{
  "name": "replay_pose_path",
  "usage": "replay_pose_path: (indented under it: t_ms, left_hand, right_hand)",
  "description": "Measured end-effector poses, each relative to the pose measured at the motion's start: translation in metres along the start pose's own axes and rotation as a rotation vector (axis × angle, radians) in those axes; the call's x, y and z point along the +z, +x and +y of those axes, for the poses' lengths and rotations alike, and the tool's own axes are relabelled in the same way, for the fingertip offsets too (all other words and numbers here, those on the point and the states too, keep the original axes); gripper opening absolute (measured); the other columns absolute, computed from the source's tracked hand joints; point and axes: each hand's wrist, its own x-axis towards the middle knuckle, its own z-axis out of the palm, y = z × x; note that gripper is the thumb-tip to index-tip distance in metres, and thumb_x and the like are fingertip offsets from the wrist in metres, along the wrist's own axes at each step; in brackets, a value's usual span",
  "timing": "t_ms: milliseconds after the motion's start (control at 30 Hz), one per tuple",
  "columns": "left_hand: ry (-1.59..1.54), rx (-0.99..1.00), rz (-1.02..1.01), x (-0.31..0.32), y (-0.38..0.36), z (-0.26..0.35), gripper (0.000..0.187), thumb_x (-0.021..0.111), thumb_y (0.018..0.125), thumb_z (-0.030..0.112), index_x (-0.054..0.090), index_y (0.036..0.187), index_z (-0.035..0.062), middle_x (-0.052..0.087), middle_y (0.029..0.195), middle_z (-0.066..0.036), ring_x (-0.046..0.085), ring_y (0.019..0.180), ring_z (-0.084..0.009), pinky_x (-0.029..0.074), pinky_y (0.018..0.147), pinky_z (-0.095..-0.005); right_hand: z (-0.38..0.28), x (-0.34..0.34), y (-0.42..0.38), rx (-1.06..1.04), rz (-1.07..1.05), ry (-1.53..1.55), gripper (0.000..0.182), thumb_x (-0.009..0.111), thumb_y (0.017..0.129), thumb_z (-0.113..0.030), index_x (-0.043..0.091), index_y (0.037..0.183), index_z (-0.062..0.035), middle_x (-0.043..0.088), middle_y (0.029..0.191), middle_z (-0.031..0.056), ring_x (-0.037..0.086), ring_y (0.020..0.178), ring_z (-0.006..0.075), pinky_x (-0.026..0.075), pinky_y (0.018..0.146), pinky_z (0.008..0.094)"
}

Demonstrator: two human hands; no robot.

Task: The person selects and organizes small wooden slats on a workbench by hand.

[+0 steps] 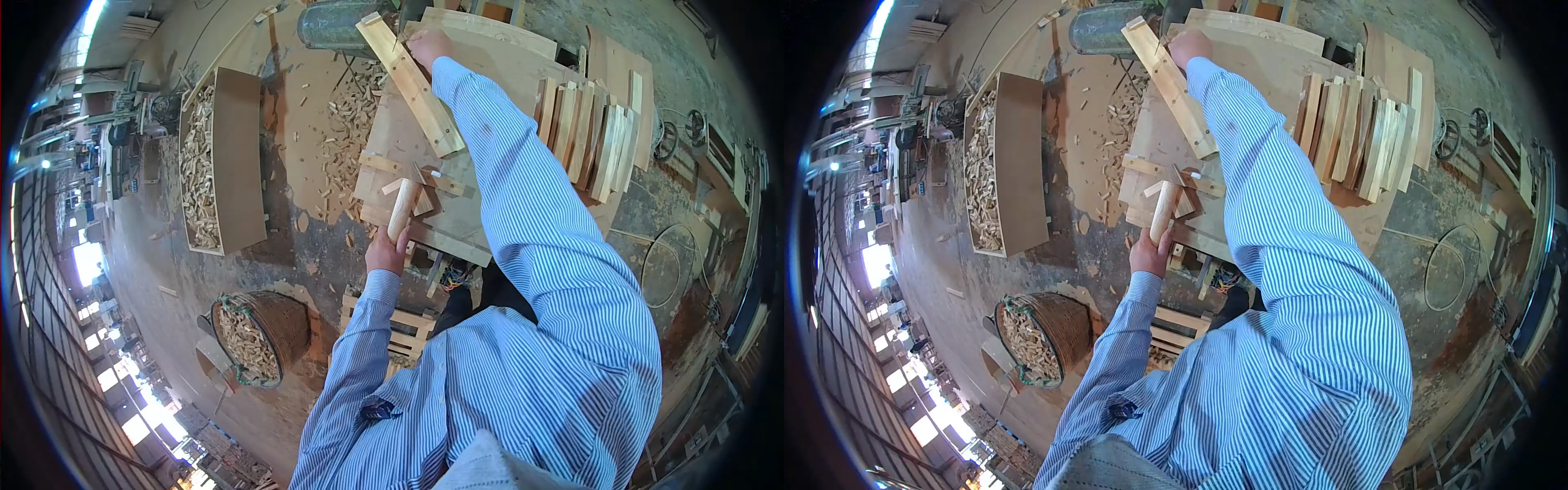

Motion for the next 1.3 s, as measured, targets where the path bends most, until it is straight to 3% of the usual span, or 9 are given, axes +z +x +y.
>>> replay_pose_path:
  t_ms: [300, 567, 700, 833, 933, 1033, 1067, 1200, 1300]
  left_hand:
    - [0.012, 0.012, 0.002, 0.006, -0.016, -0.026, 0.054, 0.060, 0.095, 0.058, 0.058, 0.103, 0.0043, 0.071, 0.086, -0.026, 0.070, 0.082, -0.0463, 0.055, 0.072, -0.0550]
    - [-0.065, -0.035, -0.008, 0.002, -0.043, -0.051, 0.063, 0.060, 0.092, 0.065, 0.063, 0.111, 0.0038, 0.071, 0.094, -0.026, 0.069, 0.092, -0.0457, 0.054, 0.079, -0.0544]
    - [-0.118, -0.003, 0.005, -0.001, -0.053, -0.061, 0.064, 0.059, 0.092, 0.065, 0.062, 0.111, 0.0035, 0.072, 0.093, -0.025, 0.069, 0.091, -0.0452, 0.055, 0.079, -0.0535]
    - [-0.154, 0.049, -0.019, -0.016, -0.064, -0.064, 0.066, 0.056, 0.093, 0.066, 0.063, 0.114, 0.0036, 0.072, 0.096, -0.024, 0.070, 0.093, -0.0421, 0.055, 0.081, -0.0506]
    - [-0.478, 0.030, 0.138, -0.014, -0.071, -0.080, 0.067, 0.056, 0.094, 0.063, 0.063, 0.125, 0.0031, 0.072, 0.100, -0.023, 0.070, 0.100, -0.0368, 0.054, 0.089, -0.0446]
    - [-1.125, -0.030, 0.402, 0.007, -0.064, -0.112, 0.046, 0.055, 0.104, 0.044, 0.063, 0.123, 0.0029, 0.071, 0.102, -0.009, 0.069, 0.093, -0.0180, 0.055, 0.081, -0.0331]
    - [-1.473, -0.110, 0.291, -0.001, -0.071, -0.121, 0.039, 0.053, 0.107, 0.037, 0.062, 0.122, 0.0024, 0.069, 0.101, -0.004, 0.065, 0.092, -0.0106, 0.055, 0.078, -0.0280]
    - [-1.466, -0.068, 0.382, 0.005, -0.098, -0.172, 0.040, 0.055, 0.106, 0.039, 0.062, 0.122, 0.0029, 0.069, 0.101, -0.006, 0.065, 0.095, -0.0126, 0.056, 0.078, -0.0293]
    - [-1.737, -0.487, 0.301, 0.001, -0.149, -0.221, 0.044, 0.058, 0.104, 0.040, 0.061, 0.124, 0.0009, 0.070, 0.099, -0.013, 0.070, 0.084, -0.0204, 0.059, 0.071, -0.0303]
  right_hand:
    - [-0.018, -0.002, -0.041, -0.013, -0.046, -0.106, 0.044, 0.075, 0.081, -0.046, 0.079, 0.096, -0.0053, 0.075, 0.094, 0.0191, 0.072, 0.091, 0.0339, 0.056, 0.085, 0.0454]
    - [-0.012, 0.020, -0.061, -0.012, -0.089, -0.142, 0.039, 0.063, 0.088, -0.042, 0.077, 0.097, -0.0058, 0.074, 0.104, 0.0204, 0.069, 0.100, 0.0411, 0.053, 0.089, 0.0518]
    - [-0.027, -0.010, -0.128, -0.131, 0.090, 0.090, 0.046, 0.065, 0.091, -0.048, 0.075, 0.093, -0.0029, 0.074, 0.088, 0.0186, 0.072, 0.086, 0.0324, 0.052, 0.076, 0.0467]
    - [-0.061, -0.026, -0.265, -0.304, -0.175, 0.212, 0.030, 0.069, 0.094, -0.030, 0.065, 0.088, -0.0010, 0.061, 0.070, 0.0112, 0.057, 0.064, 0.0234, 0.046, 0.062, 0.0391]
    - [-0.070, -0.015, -0.370, -0.549, -0.453, 0.139, 0.022, 0.070, 0.091, -0.022, 0.068, 0.099, -0.0015, 0.066, 0.081, 0.0153, 0.063, 0.072, 0.0288, 0.050, 0.067, 0.0400]
    - [-0.089, -0.002, -0.447, -0.708, -0.654, 0.098, 0.023, 0.070, 0.088, -0.019, 0.072, 0.104, -0.0028, 0.069, 0.090, 0.0167, 0.066, 0.084, 0.0353, 0.053, 0.075, 0.0448]
    - [-0.098, 0.000, -0.465, -0.770, -0.729, 0.087, 0.022, 0.070, 0.087, -0.019, 0.072, 0.103, -0.0036, 0.068, 0.090, 0.0159, 0.065, 0.085, 0.0353, 0.052, 0.076, 0.0456]
    - [-0.111, 0.019, -0.516, -1.070, -0.866, -0.049, 0.024, 0.074, 0.085, -0.022, 0.072, 0.102, -0.0064, 0.065, 0.091, 0.0130, 0.063, 0.088, 0.0335, 0.050, 0.081, 0.0452]
    - [-0.119, 0.026, -0.532, -1.114, -0.914, -0.077, 0.027, 0.076, 0.084, -0.027, 0.072, 0.101, -0.0076, 0.064, 0.094, 0.0117, 0.062, 0.093, 0.0323, 0.048, 0.084, 0.0441]
